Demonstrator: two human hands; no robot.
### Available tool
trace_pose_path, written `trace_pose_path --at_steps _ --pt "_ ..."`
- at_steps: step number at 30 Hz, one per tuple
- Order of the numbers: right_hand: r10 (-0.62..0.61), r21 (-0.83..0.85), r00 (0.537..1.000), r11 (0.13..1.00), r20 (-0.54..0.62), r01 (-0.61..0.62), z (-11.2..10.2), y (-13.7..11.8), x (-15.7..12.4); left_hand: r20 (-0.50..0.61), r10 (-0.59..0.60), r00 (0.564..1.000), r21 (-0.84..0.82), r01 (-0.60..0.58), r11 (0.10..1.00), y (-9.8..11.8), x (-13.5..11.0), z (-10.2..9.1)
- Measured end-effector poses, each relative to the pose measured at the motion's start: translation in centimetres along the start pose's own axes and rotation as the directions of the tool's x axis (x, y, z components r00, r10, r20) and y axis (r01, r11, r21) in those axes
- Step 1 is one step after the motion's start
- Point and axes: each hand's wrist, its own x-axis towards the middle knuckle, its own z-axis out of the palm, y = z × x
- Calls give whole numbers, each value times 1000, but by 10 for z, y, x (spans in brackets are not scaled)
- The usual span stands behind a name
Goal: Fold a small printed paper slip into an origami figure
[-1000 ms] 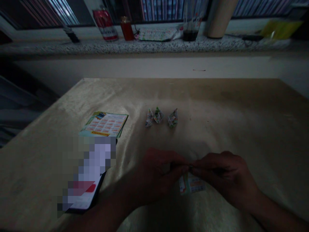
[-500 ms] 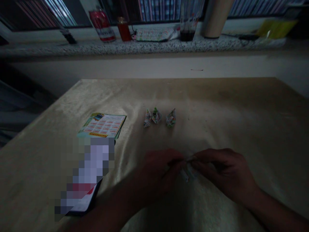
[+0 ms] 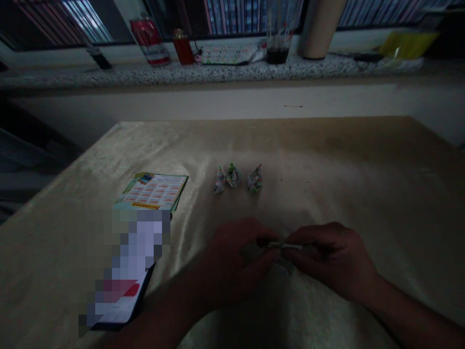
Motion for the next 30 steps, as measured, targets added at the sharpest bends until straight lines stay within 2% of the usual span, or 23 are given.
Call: trace_pose_path --at_steps 3,6,10,13,20,25,28,30 --pt "14 -15 997 1000 -76 -15 1 -2 1 -40 -2 999 -47 1 999 0 -1 0" --pt "82 16 987 997 -135 -81 3 -1 0 -86 -77 993 -105 68 992 3 0 2" --pt "81 75 997 994 -11 -80 3 0 -1 10 -205 979 -119 204 972 5 1 0" --pt "87 124 994 988 71 -95 1 -3 -1 83 -181 980 -170 193 966 5 1 -2" --pt "195 241 974 946 114 -217 0 -4 0 33 -177 984 -220 180 959 6 2 -2" --pt "213 269 976 939 36 -214 2 -7 -1 -51 -156 987 -192 143 971 4 -2 3" --pt "231 297 973 930 -14 -216 2 -7 -2 -151 -127 980 -160 102 982 4 -4 8" --pt "220 345 975 916 -6 -205 2 -6 -2 -237 -150 960 -160 114 981 5 -5 12"
